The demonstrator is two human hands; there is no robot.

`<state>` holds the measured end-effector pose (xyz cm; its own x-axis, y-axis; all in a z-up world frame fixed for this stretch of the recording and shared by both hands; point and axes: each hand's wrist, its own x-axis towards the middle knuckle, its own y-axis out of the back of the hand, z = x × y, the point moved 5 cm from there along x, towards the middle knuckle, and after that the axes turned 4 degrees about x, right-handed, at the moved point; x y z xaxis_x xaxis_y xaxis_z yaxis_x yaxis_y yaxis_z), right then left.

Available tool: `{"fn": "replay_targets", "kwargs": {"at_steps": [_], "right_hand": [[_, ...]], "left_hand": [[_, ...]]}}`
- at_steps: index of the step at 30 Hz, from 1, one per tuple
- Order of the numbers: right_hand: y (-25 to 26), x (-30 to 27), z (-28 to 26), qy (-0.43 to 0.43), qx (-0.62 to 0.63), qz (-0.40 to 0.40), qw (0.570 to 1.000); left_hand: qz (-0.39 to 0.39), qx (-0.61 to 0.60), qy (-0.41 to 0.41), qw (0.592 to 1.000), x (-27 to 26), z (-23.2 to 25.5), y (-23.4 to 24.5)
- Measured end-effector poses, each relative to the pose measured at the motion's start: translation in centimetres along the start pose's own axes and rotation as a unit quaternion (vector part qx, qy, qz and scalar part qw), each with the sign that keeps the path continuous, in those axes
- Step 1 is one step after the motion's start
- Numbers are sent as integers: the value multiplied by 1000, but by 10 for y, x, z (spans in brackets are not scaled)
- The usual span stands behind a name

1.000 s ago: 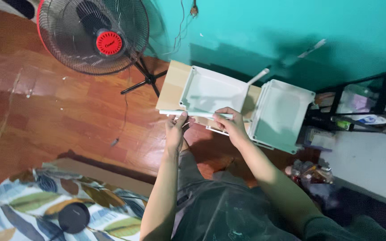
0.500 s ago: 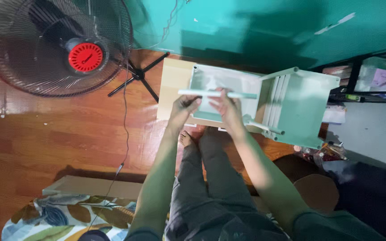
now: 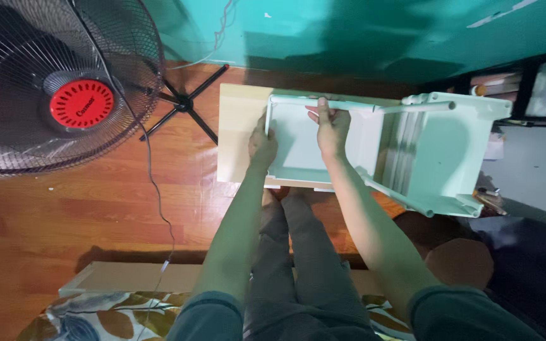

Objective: The person assembles a white plastic storage unit by inserting cylindrical legs into the corner sockets of the base. They repeatedly insert and remove the legs to fit them securely, then place a second plastic tray on top of the assembled base.

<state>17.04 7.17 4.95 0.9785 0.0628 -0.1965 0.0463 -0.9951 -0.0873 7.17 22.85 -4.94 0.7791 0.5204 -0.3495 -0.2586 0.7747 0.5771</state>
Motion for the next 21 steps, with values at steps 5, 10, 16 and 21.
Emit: {"fn": "replay_targets", "kwargs": {"at_steps": [5,10,16,21], "right_hand": [[-22,3,-34,75,-95,-57,991],[-57,6,-76,123,-277,-103,947],[-97,4,-96,239,-339,-186,890],[-114,-5,-96,276,-390,-201,855]], "left_hand": [[-63,60,80,993,0,1,1],[-67,59,75,993,-1,8,6],[-69,51,66,994,-4,7,7],[-45,22,48,998,0,7,8]]}}
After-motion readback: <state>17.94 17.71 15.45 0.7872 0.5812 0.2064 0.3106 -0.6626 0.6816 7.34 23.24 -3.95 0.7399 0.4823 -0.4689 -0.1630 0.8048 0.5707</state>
